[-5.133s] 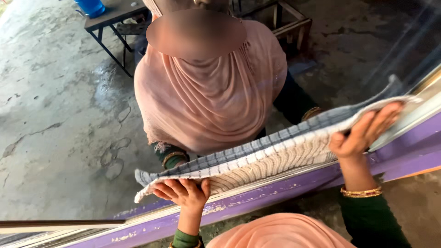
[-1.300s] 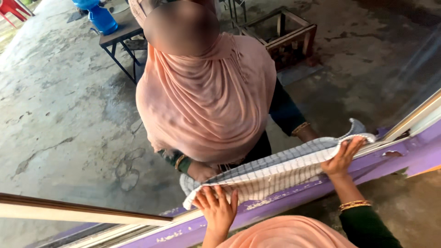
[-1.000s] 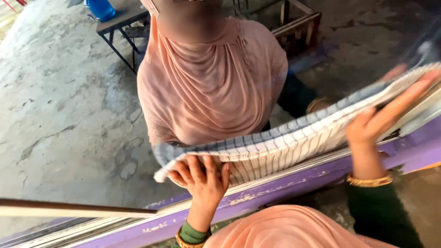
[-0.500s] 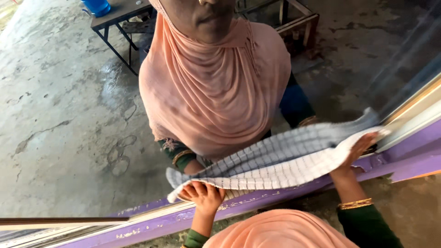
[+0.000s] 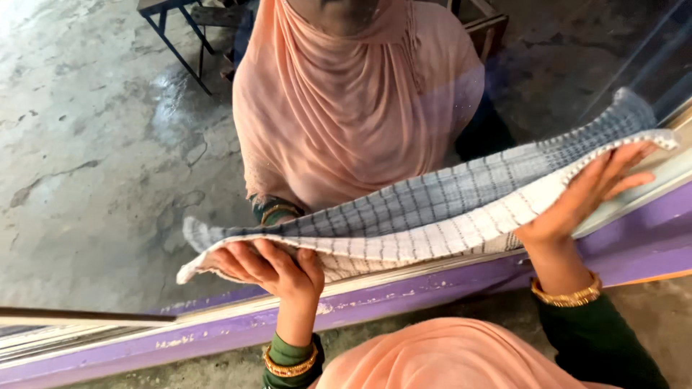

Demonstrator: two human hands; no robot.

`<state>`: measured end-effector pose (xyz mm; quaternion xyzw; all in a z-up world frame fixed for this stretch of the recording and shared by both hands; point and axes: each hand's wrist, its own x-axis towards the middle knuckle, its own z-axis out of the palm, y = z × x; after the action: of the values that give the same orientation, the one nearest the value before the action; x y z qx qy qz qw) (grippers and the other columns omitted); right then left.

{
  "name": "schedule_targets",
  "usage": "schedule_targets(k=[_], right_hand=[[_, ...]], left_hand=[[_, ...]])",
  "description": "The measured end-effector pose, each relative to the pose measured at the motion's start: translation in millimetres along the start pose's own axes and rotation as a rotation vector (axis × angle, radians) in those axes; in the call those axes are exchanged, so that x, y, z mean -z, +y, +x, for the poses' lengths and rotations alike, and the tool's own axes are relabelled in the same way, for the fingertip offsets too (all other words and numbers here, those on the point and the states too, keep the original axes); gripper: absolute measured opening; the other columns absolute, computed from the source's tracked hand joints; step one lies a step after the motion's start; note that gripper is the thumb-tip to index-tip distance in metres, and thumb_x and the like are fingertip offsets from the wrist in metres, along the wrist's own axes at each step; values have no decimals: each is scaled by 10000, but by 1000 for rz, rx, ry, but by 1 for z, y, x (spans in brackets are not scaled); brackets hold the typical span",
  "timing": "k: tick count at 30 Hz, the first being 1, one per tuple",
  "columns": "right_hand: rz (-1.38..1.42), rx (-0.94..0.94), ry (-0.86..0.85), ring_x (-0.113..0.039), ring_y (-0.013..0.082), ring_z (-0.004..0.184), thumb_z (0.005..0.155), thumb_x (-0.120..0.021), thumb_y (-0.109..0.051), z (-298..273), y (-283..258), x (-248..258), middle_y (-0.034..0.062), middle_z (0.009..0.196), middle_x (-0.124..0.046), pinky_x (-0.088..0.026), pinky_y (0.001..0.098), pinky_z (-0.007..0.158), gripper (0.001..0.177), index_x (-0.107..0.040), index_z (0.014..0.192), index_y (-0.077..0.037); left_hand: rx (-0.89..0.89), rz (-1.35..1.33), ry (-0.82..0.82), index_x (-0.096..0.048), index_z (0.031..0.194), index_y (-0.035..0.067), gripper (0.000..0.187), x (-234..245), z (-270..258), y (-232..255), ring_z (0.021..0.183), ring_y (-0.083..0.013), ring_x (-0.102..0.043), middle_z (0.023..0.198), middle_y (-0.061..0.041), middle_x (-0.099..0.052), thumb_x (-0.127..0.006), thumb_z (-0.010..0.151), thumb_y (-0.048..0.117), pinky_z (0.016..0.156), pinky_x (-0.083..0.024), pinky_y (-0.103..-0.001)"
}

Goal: The person wipes a glass window using a cloth, moving the cloth in circular and side-to-side motions across the pane.

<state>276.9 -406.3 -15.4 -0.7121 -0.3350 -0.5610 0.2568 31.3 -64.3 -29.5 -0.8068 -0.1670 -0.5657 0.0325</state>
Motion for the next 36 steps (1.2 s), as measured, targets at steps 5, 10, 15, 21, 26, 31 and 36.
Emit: schedule_targets(k=[5,10,15,21,26,31,36], right_hand=[[-108,-347,93,-109,332,1658,998,-239,-572,-17,4,-26,136,1729,-166,32,563,1328,842,-145,1660,-62],[-44,-137,29,50,344,1636,1013,-317,-676,-82,16,-30,160,1753,9,94,573,1275,944,-30,1681,-75],[5,-187,-72,35,430,1608,1016,-398,-630,-182,25,-40,216,1739,10,48,650,1259,968,-28,1681,-31],[87,-112,-320,-34,550,1578,994,-524,-527,-229,9,-27,302,1714,0,-2,740,1252,991,-28,1654,19],[20,-84,-45,6,423,1613,860,-266,-804,-52,24,-11,165,1718,-37,26,630,1286,1110,-56,1665,-68],[-72,-78,92,-18,377,1626,904,-332,-824,40,-2,-6,202,1712,-45,55,578,1278,1104,-106,1658,-50],[-68,-88,59,5,385,1623,914,-345,-811,-27,7,-18,202,1715,-20,57,597,1274,1098,-88,1661,-49]], left_hand=[[-26,127,126,-116,1673,125,706,-11,10,11,1612,-482,-58,1751,-168,-61,-265,1098,508,1272,-79,-734],[-90,153,45,-28,1697,117,787,-28,-68,-19,1596,-482,-16,1747,-179,14,-249,1090,565,1257,-57,-746],[-83,208,7,-27,1683,125,825,-73,-184,-48,1585,-473,-13,1741,-213,0,-289,1067,607,1229,-48,-752],[-13,47,-197,-121,1689,119,783,-62,-205,-40,1605,-490,25,1735,-186,-19,-456,1103,518,1255,-57,-730],[16,43,-35,-142,1684,99,743,-28,-70,-17,1584,-520,-20,1738,-191,-64,-410,1104,479,1265,-54,-725],[24,76,96,-90,1692,108,749,-18,-6,6,1604,-500,-34,1749,-169,-31,-316,1115,528,1285,-50,-713],[-99,147,120,-57,1694,87,801,-29,-39,-8,1600,-477,-44,1752,-163,-21,-288,1102,574,1274,-55,-707]])
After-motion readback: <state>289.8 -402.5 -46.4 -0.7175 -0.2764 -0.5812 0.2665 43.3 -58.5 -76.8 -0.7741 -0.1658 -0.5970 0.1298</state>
